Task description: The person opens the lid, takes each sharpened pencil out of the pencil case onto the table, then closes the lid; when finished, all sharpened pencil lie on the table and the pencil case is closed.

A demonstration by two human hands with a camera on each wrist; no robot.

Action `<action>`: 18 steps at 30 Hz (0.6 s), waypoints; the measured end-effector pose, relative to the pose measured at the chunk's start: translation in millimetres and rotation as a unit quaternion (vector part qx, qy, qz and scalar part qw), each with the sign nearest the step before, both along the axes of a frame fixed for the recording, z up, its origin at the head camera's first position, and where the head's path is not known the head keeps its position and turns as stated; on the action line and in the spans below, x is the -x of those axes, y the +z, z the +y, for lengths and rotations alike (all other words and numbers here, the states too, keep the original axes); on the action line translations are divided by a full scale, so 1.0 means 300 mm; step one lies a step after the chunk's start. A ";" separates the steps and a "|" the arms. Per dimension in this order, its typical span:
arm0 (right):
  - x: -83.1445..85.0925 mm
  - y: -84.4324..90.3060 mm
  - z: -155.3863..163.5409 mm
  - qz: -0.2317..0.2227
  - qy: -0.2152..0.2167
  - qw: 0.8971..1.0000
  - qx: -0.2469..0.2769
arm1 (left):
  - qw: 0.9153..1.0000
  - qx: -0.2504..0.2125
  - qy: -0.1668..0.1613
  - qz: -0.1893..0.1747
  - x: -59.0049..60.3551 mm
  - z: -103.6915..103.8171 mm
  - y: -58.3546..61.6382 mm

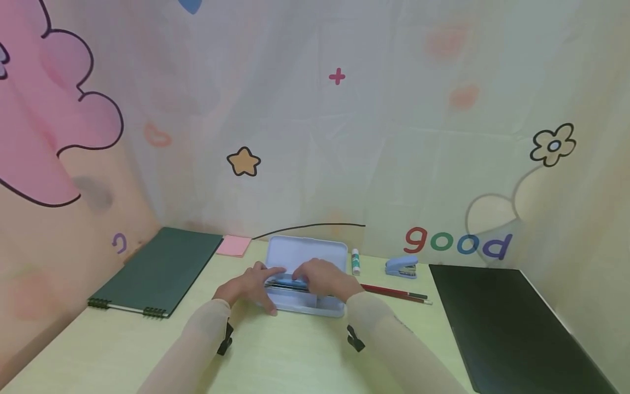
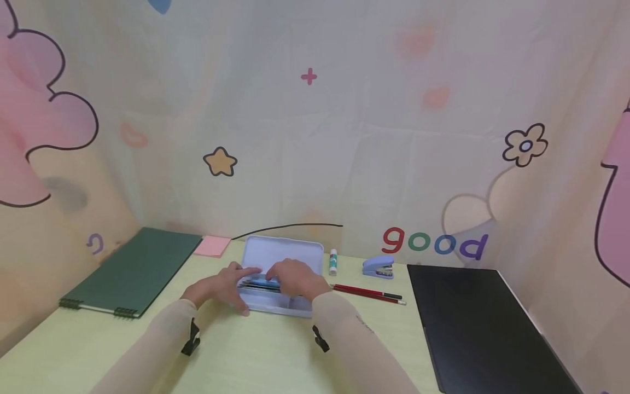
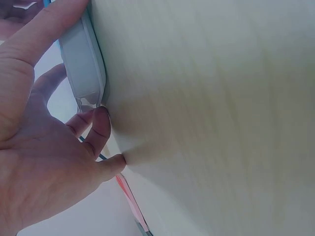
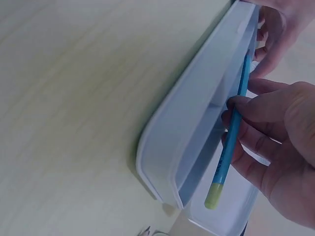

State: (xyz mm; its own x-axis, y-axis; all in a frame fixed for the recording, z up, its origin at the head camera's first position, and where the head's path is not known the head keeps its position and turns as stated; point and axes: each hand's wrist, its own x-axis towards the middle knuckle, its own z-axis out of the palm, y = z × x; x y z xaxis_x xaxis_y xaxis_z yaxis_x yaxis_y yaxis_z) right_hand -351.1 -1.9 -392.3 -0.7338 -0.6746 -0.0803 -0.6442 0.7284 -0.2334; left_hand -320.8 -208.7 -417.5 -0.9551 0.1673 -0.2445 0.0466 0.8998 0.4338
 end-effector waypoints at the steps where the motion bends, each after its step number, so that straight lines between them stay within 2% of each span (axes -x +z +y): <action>1: 0.000 0.006 0.006 -0.004 -0.001 1.000 0.003 | 1.000 0.000 0.000 0.000 0.001 0.000 0.000; 5: 0.003 0.032 0.038 -0.022 -0.001 1.000 0.022 | 1.000 0.003 0.006 -0.001 0.005 0.002 -0.002; 13: 0.016 0.064 0.137 -0.044 0.033 0.996 0.066 | 1.000 0.000 0.000 0.006 -0.002 0.007 0.004; 18: 0.022 0.067 0.214 -0.078 0.017 0.994 0.076 | 1.000 -0.002 0.000 0.007 -0.007 0.003 0.001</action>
State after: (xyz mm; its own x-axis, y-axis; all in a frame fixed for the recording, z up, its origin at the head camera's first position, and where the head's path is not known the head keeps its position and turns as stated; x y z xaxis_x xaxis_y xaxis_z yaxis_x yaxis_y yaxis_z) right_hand -357.7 62.4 -372.2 -0.6971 -0.7118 -0.0865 -0.6147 0.6553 -0.4391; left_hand -318.7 -207.8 -417.2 -0.9585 0.1685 -0.2301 0.0529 0.8978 0.4372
